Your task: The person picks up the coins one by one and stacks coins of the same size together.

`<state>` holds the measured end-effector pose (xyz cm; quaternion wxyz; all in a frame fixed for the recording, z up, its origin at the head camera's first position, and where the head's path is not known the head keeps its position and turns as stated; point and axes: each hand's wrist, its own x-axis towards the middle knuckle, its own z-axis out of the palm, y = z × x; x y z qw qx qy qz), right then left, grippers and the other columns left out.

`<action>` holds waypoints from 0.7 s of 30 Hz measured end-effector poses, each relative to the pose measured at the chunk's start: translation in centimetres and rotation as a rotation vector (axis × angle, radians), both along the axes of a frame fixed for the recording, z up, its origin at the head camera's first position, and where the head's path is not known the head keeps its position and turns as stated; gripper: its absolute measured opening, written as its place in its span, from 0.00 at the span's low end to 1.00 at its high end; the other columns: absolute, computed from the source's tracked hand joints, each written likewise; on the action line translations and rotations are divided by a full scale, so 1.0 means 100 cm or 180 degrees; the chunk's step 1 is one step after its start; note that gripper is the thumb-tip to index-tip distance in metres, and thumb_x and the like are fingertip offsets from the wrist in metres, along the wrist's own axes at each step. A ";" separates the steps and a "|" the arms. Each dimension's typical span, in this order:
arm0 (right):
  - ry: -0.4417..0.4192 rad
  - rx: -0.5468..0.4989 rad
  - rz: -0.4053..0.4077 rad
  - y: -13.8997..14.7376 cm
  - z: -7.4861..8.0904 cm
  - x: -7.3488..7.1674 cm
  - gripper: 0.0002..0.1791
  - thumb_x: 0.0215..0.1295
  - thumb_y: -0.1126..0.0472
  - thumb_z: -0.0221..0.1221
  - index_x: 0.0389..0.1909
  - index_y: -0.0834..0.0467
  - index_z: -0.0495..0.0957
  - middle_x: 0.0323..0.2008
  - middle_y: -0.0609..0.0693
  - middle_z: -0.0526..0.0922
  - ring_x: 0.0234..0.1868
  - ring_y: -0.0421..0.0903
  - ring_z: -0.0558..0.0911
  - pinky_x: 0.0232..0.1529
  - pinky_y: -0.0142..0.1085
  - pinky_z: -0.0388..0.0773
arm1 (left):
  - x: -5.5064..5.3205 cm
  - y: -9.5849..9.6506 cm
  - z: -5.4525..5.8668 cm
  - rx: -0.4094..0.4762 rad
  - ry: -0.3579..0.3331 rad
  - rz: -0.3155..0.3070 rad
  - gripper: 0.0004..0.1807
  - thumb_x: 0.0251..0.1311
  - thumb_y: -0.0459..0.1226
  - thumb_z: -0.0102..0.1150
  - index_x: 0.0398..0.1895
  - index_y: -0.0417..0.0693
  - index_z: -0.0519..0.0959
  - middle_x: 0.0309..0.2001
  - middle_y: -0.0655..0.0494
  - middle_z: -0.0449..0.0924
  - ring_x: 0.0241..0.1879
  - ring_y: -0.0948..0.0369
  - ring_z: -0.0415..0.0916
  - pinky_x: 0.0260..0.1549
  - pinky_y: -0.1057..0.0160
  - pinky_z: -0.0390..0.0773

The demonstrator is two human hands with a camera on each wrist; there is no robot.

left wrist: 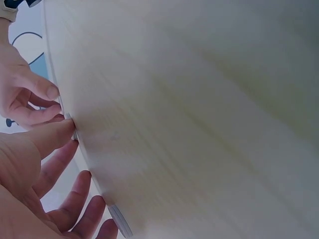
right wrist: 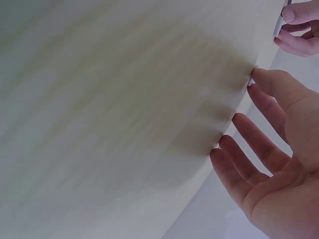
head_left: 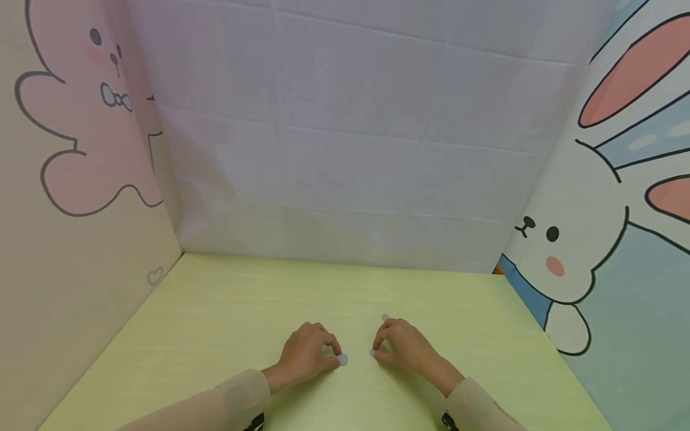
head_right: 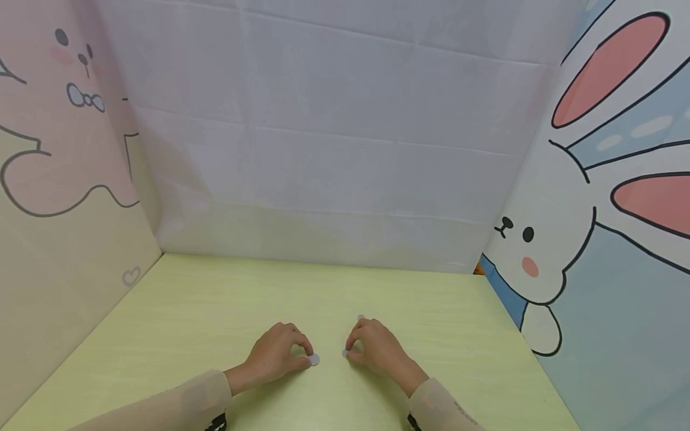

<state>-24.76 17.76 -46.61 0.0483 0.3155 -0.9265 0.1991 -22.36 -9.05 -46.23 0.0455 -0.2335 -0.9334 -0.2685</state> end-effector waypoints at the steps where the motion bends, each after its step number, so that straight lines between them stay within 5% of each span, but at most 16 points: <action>1: -0.0007 0.0000 -0.0001 0.000 0.001 0.001 0.03 0.60 0.61 0.77 0.31 0.51 0.91 0.39 0.44 0.86 0.45 0.46 0.84 0.55 0.48 0.84 | 0.000 0.000 0.000 0.0002 -0.0004 0.0002 0.07 0.52 0.45 0.83 0.30 0.62 0.91 0.40 0.61 0.86 0.39 0.59 0.75 0.33 0.62 0.74; 21: -0.0053 -0.0001 0.0026 0.005 0.002 0.009 0.04 0.60 0.60 0.77 0.31 0.50 0.91 0.41 0.43 0.86 0.45 0.46 0.84 0.52 0.46 0.84 | -0.002 0.000 -0.002 0.0003 -0.0036 -0.0008 0.07 0.53 0.45 0.83 0.30 0.63 0.91 0.39 0.62 0.85 0.39 0.59 0.75 0.34 0.61 0.73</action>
